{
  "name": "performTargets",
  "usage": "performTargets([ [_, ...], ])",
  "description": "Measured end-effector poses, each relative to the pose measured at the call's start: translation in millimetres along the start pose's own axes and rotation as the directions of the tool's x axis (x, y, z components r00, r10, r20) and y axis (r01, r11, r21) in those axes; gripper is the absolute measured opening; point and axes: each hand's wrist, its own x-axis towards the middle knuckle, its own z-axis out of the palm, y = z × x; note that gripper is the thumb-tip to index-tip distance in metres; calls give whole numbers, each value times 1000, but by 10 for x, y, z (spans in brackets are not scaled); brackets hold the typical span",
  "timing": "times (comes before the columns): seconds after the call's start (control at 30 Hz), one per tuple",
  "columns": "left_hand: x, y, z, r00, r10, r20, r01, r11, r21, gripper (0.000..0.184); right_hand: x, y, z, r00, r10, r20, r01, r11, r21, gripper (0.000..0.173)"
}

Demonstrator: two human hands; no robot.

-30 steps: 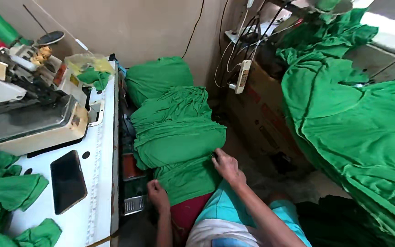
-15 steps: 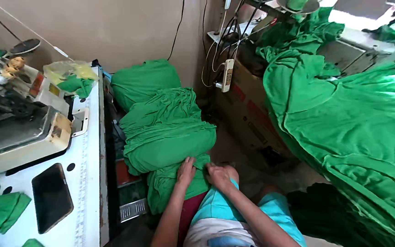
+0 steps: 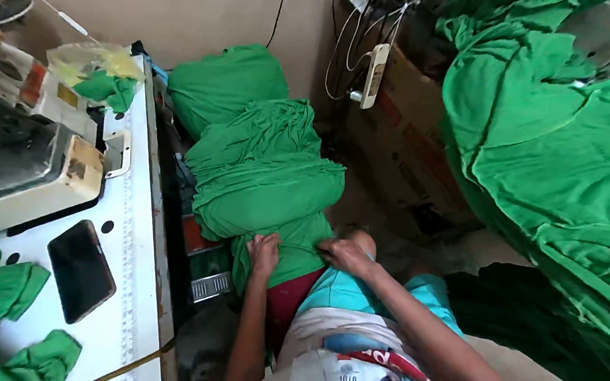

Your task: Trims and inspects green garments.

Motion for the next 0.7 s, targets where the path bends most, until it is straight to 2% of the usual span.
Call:
performTargets([
  [0.07,77,122,-195,991,-73,109,64,995,77,30,38,-67,-119,989,116,-89,-101,983,154,34],
  [0.17,134,325,-251,994,-67,83,50,980,192,29,226,-48,-76,935,266,-235,-134,878,460,36],
  [0.23,137,484,-208,998,-35,54,31,996,88,31,334,-40,-10,923,325,-204,-166,816,554,30],
  [0.27,137,535,-161,999,-16,36,17,1000,-25,31,360,-61,7,926,347,-152,-215,813,541,30],
  [0.33,136,547,-30,999,-8,40,19,960,-278,30,373,-109,73,929,365,-62,-297,835,463,40],
  [0.4,136,460,89,990,-25,141,78,921,-381,32,358,-165,128,929,371,10,-353,874,334,56],
  [0.47,111,395,166,980,-49,192,116,929,-352,35,317,-237,137,925,379,39,-378,898,226,62],
  [0.57,93,424,169,976,-176,131,204,946,-253,50,312,-254,137,915,403,18,-397,893,210,60],
  [0.63,94,459,134,958,-256,128,276,947,-167,43,317,-229,144,914,406,0,-395,887,238,59],
  [0.7,107,461,87,958,-241,154,258,961,-101,32,321,-225,150,916,402,10,-393,889,234,58],
])
